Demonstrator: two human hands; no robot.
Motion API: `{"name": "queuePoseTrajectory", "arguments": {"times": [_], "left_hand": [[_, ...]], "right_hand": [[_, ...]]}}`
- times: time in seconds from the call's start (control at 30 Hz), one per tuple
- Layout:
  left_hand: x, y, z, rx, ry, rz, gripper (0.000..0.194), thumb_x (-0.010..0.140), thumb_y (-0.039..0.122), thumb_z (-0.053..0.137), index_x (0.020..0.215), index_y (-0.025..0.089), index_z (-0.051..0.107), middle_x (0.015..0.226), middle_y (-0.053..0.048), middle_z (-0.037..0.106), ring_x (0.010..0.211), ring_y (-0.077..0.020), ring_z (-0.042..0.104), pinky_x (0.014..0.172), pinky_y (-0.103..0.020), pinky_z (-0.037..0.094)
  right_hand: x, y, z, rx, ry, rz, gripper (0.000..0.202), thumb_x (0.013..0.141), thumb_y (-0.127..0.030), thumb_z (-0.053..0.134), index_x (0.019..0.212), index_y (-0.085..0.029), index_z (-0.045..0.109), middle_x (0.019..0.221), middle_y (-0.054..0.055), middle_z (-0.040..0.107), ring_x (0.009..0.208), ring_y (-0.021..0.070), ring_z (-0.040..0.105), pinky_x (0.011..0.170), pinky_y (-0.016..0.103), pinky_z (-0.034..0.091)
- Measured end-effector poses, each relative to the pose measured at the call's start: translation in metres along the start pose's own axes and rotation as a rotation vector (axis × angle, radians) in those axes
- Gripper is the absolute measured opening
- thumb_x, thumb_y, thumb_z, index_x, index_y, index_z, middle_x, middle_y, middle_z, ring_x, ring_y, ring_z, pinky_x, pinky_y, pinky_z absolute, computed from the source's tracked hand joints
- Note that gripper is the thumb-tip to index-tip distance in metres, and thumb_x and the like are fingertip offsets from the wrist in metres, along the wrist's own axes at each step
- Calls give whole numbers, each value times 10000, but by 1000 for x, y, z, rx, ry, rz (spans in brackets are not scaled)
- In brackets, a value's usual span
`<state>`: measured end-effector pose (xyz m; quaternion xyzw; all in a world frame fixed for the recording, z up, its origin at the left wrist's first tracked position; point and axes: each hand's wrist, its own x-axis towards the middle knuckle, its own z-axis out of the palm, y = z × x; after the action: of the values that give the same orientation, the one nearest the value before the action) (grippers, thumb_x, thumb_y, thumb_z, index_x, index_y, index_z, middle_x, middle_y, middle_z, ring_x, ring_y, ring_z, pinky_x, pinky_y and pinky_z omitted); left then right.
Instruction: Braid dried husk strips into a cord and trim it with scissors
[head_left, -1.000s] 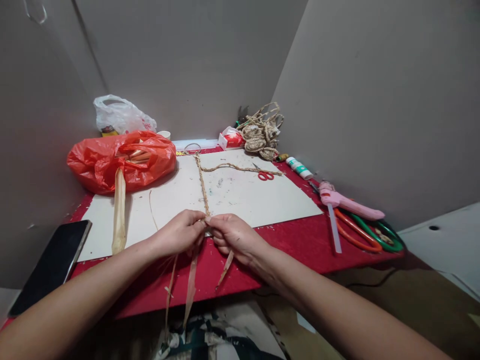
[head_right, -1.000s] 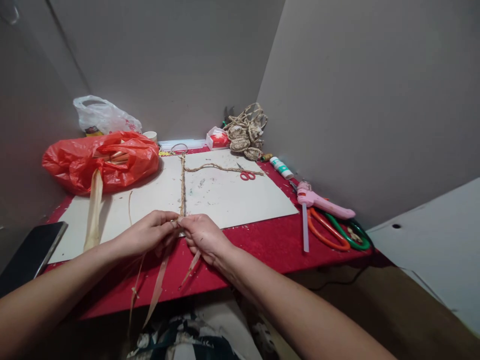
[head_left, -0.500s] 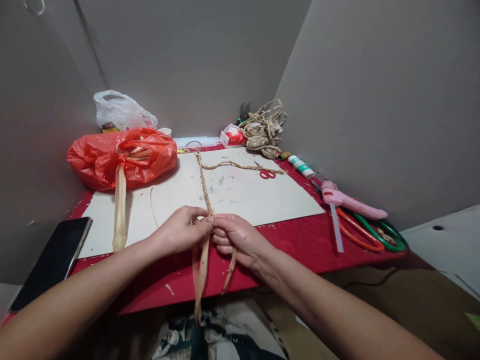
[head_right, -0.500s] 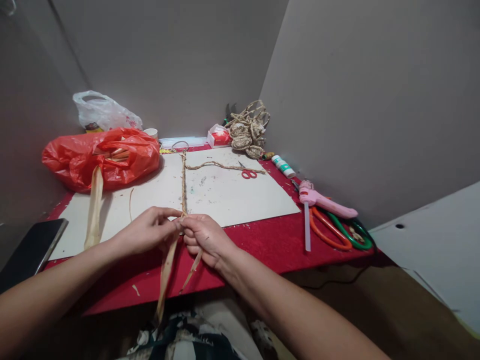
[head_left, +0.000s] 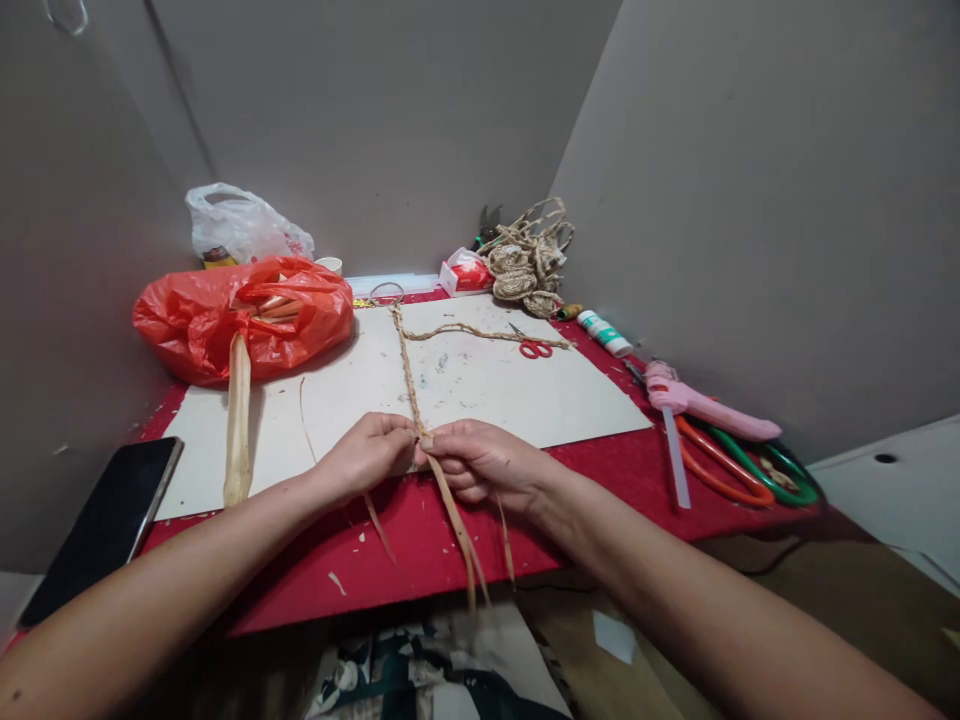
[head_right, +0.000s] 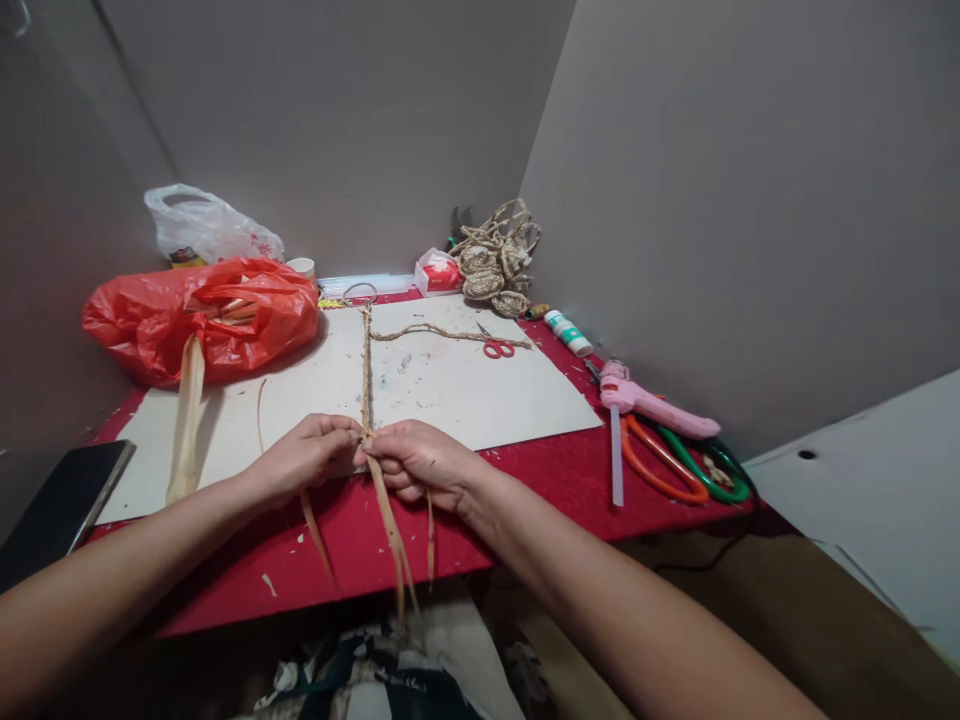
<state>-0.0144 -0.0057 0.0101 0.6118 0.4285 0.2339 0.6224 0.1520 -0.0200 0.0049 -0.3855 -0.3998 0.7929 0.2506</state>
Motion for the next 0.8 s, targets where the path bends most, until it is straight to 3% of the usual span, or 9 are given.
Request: {"name": "queuePoseTrajectory", "arguments": {"times": [0.13, 0.27, 0.4, 0.5, 0.67, 0.8], "left_hand": [[4, -6, -1, 123, 26, 111, 242, 782, 300, 483, 642, 127, 579, 581, 1, 545, 494, -71, 390, 501, -205, 297], [2, -1, -2, 127, 16, 106, 284, 792, 356, 520, 651, 121, 593, 623, -16, 593, 517, -73, 435, 521, -200, 329], [1, 4, -3, -13, -9, -70, 233, 777, 332, 539, 664, 134, 589, 440, 57, 427, 355, -38, 246, 382, -197, 173], [3, 1, -4, -135, -15, -163, 170, 753, 299, 552, 667, 153, 561, 381, 89, 311, 320, -39, 161, 355, -217, 93], [4, -4, -1, -115, 81, -131, 168, 739, 285, 563, 641, 150, 542, 396, 85, 333, 331, -29, 184, 363, -213, 96], [1, -1, 4, -105, 106, -69, 210, 733, 304, 584, 612, 137, 542, 399, 86, 350, 344, -22, 197, 378, -204, 111]], "right_hand": [[-1, -2, -6, -209, 55, -49, 154, 728, -296, 568, 698, -145, 576, 405, -119, 235, 351, 37, 124, 341, 192, 86], [-1, -5, -9, -452, 76, -132, 215, 776, -343, 524, 720, -147, 592, 424, -98, 284, 365, 55, 178, 363, 214, 136], [-2, -6, -7, -745, 157, -222, 263, 834, -338, 475, 703, -138, 584, 544, -34, 435, 483, 77, 330, 478, 216, 277], [-4, -5, -2, -961, 269, -292, 283, 864, -304, 437, 655, -153, 551, 603, 3, 493, 565, 109, 404, 543, 234, 311], [-16, -7, 3, -1184, 386, -385, 236, 884, -254, 410, 758, -166, 590, 717, 47, 601, 652, 141, 489, 603, 246, 325], [-24, -6, 9, -1221, 452, -394, 266, 880, -238, 408, 642, -175, 510, 625, 20, 554, 582, 124, 448, 568, 241, 305]]}}
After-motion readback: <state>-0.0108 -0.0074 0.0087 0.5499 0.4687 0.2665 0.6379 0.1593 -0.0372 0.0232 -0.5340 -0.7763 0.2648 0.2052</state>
